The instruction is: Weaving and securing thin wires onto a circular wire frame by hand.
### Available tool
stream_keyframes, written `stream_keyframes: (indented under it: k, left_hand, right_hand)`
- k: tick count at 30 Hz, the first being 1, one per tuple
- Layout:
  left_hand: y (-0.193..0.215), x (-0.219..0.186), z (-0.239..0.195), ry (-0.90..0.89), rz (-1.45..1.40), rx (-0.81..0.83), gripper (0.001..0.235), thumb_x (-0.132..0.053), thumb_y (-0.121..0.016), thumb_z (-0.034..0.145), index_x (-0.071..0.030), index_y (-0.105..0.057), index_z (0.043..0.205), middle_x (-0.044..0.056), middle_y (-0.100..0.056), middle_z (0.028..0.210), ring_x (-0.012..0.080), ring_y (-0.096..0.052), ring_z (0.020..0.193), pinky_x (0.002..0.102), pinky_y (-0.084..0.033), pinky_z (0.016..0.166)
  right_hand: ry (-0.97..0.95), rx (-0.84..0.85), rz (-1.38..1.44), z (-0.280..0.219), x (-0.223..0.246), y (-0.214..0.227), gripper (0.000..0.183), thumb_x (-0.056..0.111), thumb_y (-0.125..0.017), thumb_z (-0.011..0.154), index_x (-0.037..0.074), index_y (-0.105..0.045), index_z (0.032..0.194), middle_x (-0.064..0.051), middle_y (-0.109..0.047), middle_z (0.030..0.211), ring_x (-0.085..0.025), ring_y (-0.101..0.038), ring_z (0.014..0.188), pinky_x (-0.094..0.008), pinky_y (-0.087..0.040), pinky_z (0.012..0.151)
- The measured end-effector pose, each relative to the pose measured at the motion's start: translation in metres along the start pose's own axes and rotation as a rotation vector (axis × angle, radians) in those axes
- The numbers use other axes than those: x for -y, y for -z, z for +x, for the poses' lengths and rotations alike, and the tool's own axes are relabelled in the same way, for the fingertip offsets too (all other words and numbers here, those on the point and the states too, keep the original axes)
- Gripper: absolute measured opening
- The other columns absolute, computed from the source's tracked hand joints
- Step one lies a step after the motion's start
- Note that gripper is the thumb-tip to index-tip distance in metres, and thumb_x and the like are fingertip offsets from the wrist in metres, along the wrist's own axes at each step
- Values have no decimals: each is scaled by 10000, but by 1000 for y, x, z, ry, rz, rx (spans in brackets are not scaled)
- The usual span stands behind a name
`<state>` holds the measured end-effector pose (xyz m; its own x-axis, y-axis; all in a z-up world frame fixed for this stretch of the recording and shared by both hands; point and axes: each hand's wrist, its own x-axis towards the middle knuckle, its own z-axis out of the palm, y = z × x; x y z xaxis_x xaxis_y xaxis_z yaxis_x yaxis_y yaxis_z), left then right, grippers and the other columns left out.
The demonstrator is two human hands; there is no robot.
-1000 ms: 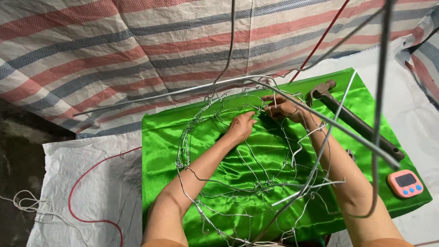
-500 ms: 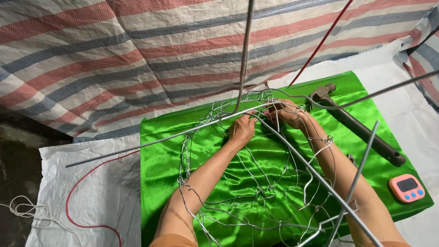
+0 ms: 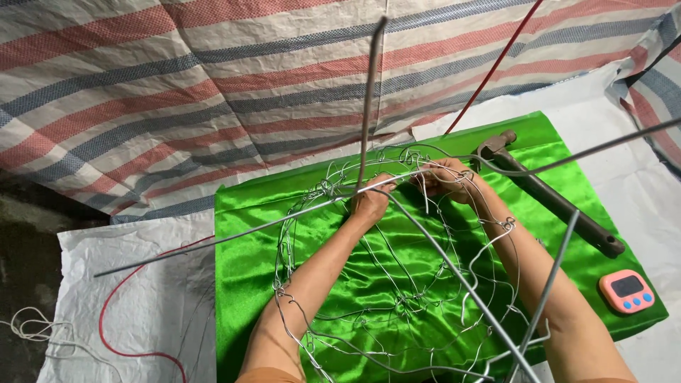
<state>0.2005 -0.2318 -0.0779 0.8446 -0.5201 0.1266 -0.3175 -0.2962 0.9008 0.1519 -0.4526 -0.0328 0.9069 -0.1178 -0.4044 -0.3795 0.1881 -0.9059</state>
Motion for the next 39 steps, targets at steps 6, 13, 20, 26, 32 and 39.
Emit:
stream_keyframes:
  k: [6, 13, 20, 26, 32, 39]
  left_hand:
    - [-8, 10, 3, 35, -132, -87, 94, -126, -646, 989, -176, -723, 972, 69, -735, 822, 257, -710, 817, 352, -554, 760]
    - [-9, 28, 10, 74, -18, -52, 86, -198, -656, 996, -249, -725, 996, 48, -747, 834, 268, -724, 817, 390, -566, 766]
    - [-5, 13, 5, 71, 74, -20, 63, -244, -629, 1012, -258, -690, 1011, 58, -746, 857, 294, -740, 871, 403, -572, 786]
    - [5, -2, 0, 100, 126, 4, 103, -204, -583, 1050, -215, -681, 1022, 80, -737, 852, 314, -734, 883, 412, -560, 811]
    - [1, 4, 3, 116, 86, -7, 92, -205, -604, 1033, -209, -696, 1031, 97, -742, 878, 339, -728, 921, 430, -557, 819]
    - [4, -2, -2, 117, 2, -26, 112, -176, -623, 997, -150, -732, 1011, 132, -757, 915, 339, -732, 917, 421, -566, 800]
  right_hand:
    - [-73, 12, -10, -18, 25, -28, 203, 119, -589, 940, 57, -624, 750, -155, -700, 691, -155, -589, 470, -268, -396, 382]
    - [-85, 88, 44, -12, 21, -16, 200, 122, -766, 910, 22, -667, 769, -209, -718, 692, -177, -639, 494, -303, -544, 428]
    - [-96, 185, 12, -17, 30, -16, 149, 141, -780, 905, 6, -719, 895, -130, -711, 726, -137, -648, 569, -292, -609, 516]
    - [-92, 277, -225, 19, 12, 6, 142, 84, -783, 894, -25, -719, 831, -210, -704, 697, -275, -659, 534, -398, -591, 509]
    - [33, 359, -825, 5, 42, -6, 246, 271, -775, 872, 28, -808, 886, -178, -745, 748, -288, -651, 638, -440, -546, 642]
    - [420, 194, -1214, 47, -19, 6, 135, 124, -741, 790, 43, -760, 897, -182, -742, 773, -405, -732, 784, -477, -592, 726]
